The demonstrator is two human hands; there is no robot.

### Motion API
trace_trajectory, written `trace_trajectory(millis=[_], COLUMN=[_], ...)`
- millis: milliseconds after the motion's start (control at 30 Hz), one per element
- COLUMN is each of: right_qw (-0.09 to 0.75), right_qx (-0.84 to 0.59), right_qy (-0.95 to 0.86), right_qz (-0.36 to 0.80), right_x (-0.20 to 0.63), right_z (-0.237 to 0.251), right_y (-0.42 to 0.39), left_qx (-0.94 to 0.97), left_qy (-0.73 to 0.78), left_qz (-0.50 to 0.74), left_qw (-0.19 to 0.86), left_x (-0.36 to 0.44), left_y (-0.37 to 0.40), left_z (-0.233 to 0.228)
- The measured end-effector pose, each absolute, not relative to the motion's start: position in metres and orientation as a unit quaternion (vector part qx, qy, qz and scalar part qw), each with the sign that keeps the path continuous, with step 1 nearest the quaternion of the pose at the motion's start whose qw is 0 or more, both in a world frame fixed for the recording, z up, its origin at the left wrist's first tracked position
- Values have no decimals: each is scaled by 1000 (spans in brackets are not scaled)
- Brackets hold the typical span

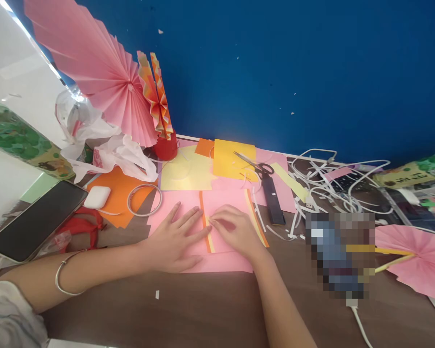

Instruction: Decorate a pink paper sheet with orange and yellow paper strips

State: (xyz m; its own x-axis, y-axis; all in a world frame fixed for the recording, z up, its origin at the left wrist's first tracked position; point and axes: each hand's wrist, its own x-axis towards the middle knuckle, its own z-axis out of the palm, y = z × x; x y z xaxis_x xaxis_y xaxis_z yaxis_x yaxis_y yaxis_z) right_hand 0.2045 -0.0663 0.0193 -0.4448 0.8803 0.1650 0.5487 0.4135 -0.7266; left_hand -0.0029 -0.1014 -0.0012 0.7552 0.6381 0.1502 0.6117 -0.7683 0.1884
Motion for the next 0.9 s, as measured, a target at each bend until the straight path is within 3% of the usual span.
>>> trace_trajectory(millis=[900], right_qw=[284], right_qx=[-448], right_qy=[-805], right_qz=[268], right_x=[199], right_z=[25], right_y=[-57], left_qx=[932], left_qy=[338], left_qz=[105], left_qw=[79], left_x=[-4], left_y=[-102], left_z=[-5])
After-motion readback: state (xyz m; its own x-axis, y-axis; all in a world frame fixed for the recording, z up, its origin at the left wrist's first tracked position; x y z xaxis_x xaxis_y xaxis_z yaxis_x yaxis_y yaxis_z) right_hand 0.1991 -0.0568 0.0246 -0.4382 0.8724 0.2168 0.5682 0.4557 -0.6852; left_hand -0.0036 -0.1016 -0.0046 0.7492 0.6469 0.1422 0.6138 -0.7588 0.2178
